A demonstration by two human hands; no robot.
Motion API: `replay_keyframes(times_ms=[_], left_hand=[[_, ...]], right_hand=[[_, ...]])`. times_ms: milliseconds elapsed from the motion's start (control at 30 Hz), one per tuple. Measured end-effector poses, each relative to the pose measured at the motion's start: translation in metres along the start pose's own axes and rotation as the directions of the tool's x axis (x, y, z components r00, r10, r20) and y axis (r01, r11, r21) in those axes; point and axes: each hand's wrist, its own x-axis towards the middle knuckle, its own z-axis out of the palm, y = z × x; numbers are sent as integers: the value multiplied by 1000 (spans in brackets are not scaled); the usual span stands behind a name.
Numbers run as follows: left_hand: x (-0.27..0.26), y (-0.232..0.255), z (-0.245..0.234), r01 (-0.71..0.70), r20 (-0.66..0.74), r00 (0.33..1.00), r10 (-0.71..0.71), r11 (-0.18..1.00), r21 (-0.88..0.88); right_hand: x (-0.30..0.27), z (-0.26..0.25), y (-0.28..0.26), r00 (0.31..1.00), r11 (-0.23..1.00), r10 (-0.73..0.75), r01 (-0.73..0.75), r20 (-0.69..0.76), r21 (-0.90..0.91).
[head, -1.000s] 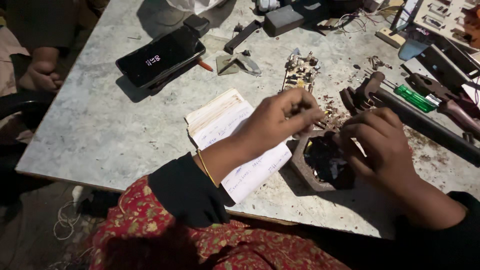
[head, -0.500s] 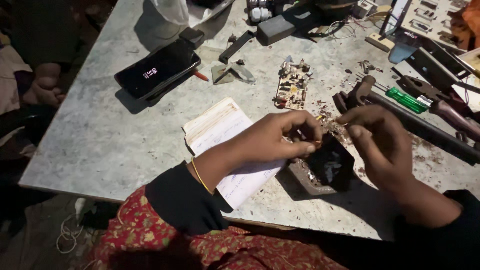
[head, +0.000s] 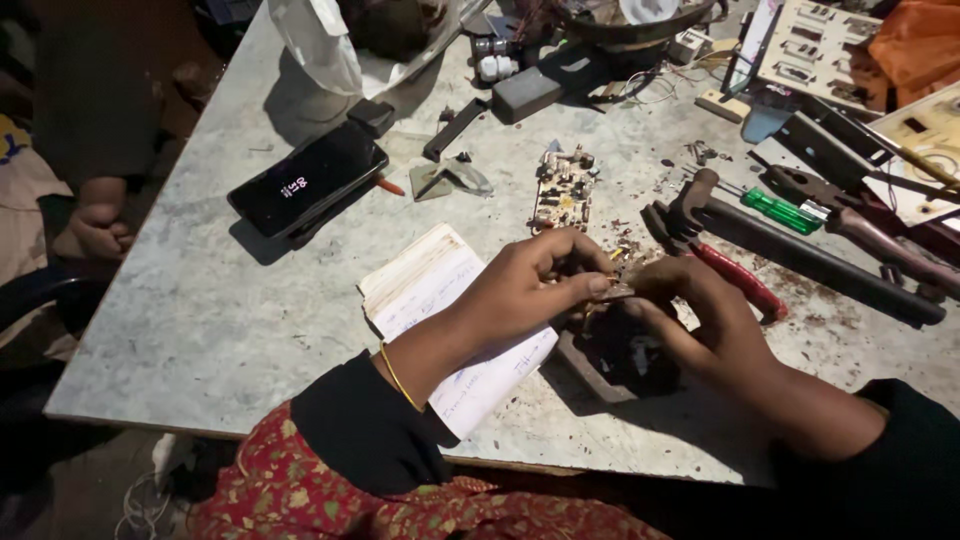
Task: The person uses pliers to strip the insulation from a small wire and then twists the exposed strands. The work is performed on a cluttered workbench with various tools and electronic components nearby.
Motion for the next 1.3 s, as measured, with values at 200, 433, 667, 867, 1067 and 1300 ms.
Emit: replay_keyframes(times_ms=[200, 433, 667, 867, 1067, 1300], left_hand=[[-10, 7, 3, -141, 25, 990, 139, 951, 277], [-13, 20, 7, -225, 22, 971, 240, 871, 436], [-6, 18, 11, -16, -95, 993, 64, 898, 439], [-5, 11, 6, -157, -90, 974, 209, 902, 402], [-5, 4, 6, -255, -68, 952, 297, 899, 355], [-6, 5, 7, -155, -103, 977, 184, 958, 241]], right_hand=[[15, -4, -17, 976, 930, -214, 218, 45, -295], [16, -4, -5, 978, 895, -202, 204, 46, -396], [17, -2, -2, 968, 865, -238, 248, 78, -436], [17, -3, -8, 983, 891, -175, 184, 61, -416], [17, -10, -7, 977, 896, -210, 201, 19, -395], [15, -9, -18, 979, 887, -203, 185, 2, -424]])
